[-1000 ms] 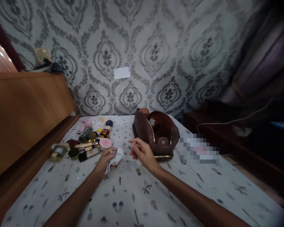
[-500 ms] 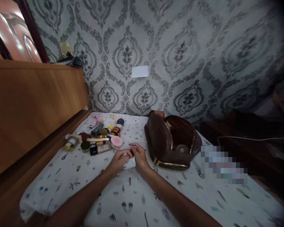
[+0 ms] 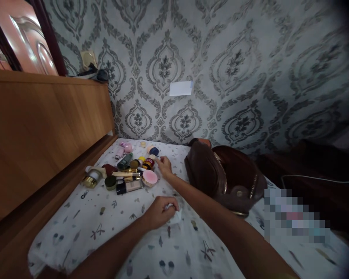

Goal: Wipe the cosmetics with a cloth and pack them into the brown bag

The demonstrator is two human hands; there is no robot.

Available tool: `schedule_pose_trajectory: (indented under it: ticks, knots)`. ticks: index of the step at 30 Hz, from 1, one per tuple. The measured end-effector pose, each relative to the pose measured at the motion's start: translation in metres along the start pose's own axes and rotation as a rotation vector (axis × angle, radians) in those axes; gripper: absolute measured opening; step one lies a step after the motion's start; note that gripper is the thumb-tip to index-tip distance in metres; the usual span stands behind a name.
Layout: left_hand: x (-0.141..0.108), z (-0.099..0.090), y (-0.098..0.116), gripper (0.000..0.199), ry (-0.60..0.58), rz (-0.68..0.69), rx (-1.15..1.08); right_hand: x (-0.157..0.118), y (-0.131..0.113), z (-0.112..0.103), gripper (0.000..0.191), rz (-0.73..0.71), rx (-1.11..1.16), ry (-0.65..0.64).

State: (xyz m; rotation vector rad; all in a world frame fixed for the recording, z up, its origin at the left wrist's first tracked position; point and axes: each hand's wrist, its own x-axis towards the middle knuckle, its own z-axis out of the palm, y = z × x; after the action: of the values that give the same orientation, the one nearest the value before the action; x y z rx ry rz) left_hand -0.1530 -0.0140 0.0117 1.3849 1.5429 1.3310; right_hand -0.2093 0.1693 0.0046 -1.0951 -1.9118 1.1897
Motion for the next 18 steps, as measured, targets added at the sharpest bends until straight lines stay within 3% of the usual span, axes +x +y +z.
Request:
schedule_pose_trajectory:
  ticks: [6,11,18]
  knots:
    - [0.006,0.002,-0.001,0.019,-0.008,-0.021,-0.003,0.042,-0.019,0.024,0.066,0.073,-0.187,0.007]
    - [0.009,0.001,0.0,0.024,-0.02,0.019,0.015,0.061,-0.023,0.033,0.056,0.095,-0.316,0.008]
    - [0.011,0.0,-0.001,0.027,-0.04,0.032,0.006,0.074,-0.023,0.027,0.054,-0.03,-0.404,0.006]
